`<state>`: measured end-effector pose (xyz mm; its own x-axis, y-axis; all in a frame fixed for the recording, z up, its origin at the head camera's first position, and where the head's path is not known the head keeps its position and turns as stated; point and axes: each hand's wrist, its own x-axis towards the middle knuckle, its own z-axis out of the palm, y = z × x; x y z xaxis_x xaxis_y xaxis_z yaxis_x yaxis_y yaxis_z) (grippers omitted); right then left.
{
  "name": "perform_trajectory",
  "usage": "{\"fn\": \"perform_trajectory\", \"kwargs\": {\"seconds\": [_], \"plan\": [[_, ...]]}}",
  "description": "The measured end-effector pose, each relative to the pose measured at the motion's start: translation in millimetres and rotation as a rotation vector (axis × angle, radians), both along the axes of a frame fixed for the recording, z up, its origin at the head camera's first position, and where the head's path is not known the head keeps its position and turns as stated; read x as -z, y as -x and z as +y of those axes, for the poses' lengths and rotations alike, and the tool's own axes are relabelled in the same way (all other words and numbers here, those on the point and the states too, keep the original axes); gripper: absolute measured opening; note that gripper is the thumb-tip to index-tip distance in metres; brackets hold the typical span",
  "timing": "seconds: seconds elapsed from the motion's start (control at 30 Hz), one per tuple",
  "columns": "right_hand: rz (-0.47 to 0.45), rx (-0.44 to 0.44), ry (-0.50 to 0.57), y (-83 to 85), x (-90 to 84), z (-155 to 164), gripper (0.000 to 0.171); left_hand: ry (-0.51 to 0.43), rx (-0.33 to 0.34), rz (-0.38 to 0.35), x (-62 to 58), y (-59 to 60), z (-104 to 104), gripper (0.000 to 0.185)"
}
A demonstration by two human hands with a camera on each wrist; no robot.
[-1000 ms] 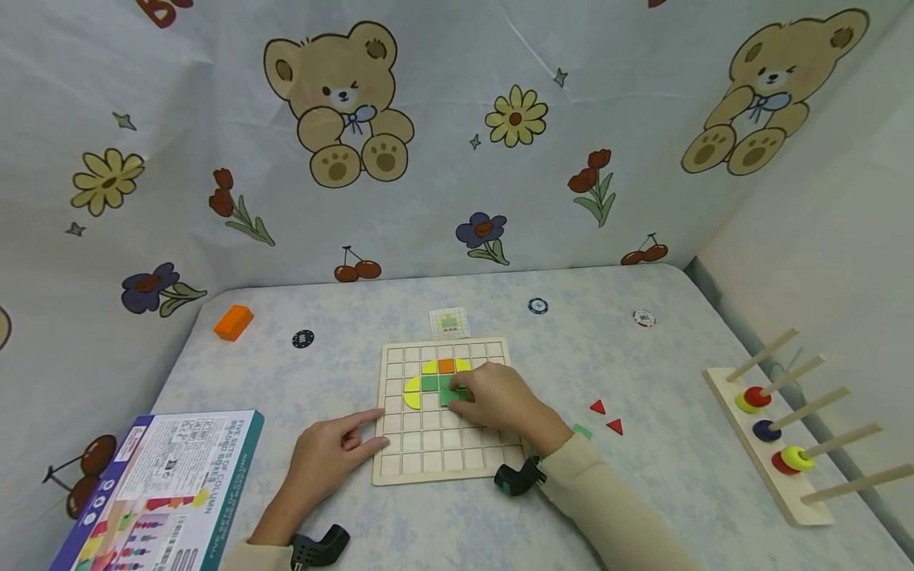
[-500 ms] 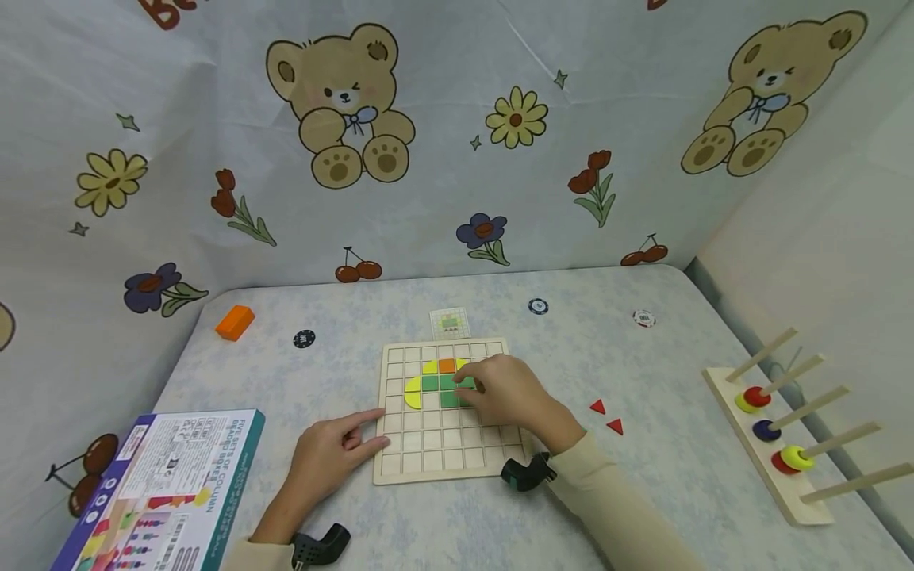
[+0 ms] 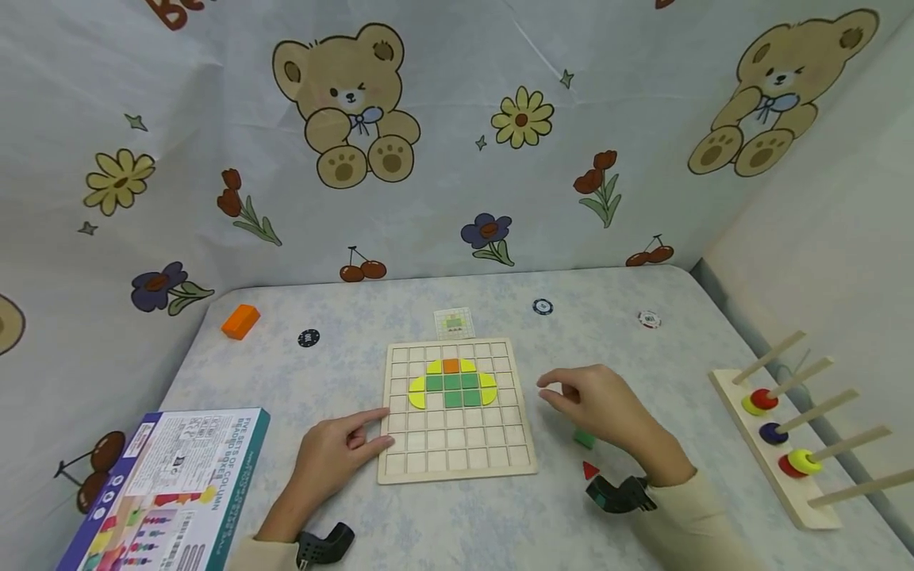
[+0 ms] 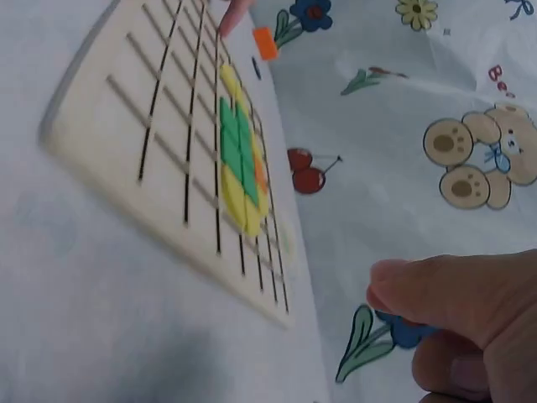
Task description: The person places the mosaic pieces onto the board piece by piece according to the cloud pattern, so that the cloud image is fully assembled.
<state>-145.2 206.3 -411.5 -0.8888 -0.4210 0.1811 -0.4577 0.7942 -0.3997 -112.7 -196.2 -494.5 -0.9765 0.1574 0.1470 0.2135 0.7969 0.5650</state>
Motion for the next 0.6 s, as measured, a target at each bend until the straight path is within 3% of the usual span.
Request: {"fn": "perform_trajectory", "kwargs": {"seconds": [0.27, 0.43, 0.6], "plan": [[-0.063, 0.125, 0.005, -28.7, 21.4, 55.8, 0.014, -0.010, -0.014, -0.039, -5.8, -1.3, 2.3, 0.041], [-0.106, 0.192, 0.049, -43.1, 31.9, 66.1, 0.012, -0.014, -0.034, -0.076, -7.7, -3.1, 3.9, 0.041], [-0.130, 0.212, 0.021, -50.2, 41.7, 67.3, 0.016, -0.007, -0.033, -0.067, -7.3, -2.5, 5.1, 0.041]]}}
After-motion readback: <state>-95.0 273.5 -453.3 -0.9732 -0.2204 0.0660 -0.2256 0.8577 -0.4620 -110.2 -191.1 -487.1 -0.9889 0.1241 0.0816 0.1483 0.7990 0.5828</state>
